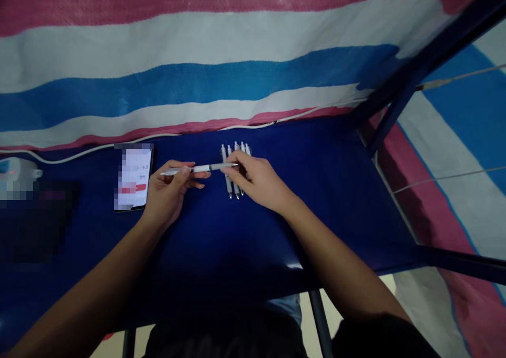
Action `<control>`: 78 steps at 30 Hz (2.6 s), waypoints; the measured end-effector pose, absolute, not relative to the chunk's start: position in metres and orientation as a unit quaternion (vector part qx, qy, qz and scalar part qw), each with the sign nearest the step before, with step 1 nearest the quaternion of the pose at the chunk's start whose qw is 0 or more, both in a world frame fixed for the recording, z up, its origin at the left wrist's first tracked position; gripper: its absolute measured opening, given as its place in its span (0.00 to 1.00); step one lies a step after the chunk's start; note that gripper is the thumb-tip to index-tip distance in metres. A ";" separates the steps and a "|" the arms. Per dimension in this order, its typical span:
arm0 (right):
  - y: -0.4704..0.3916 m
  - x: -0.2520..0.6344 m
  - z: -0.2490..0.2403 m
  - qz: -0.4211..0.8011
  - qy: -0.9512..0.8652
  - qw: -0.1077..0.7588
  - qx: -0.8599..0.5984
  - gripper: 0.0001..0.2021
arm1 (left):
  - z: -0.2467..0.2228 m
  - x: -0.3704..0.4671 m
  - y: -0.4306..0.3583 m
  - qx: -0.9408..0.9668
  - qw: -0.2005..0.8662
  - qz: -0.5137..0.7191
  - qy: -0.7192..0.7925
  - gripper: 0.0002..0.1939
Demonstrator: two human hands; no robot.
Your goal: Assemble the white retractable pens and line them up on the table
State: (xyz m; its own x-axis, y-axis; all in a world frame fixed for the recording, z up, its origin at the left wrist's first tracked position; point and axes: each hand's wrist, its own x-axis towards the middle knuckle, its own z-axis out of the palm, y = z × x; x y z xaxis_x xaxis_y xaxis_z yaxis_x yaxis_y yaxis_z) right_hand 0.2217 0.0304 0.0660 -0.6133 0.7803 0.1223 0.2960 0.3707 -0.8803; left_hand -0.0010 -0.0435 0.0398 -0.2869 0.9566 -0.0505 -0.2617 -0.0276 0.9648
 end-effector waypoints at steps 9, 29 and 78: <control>0.024 0.213 0.061 0.539 -0.672 0.329 -0.387 0.19 | 0.037 -0.006 -0.045 0.348 0.491 0.624 0.499 0.18; 0.017 0.209 0.062 0.553 -0.564 0.496 -0.361 0.16 | 0.046 -0.007 -0.047 0.523 0.485 0.476 0.514 0.25; 0.043 0.233 0.064 0.459 -0.556 0.600 -0.346 0.13 | 0.035 -0.012 -0.044 0.512 0.471 0.481 0.534 0.20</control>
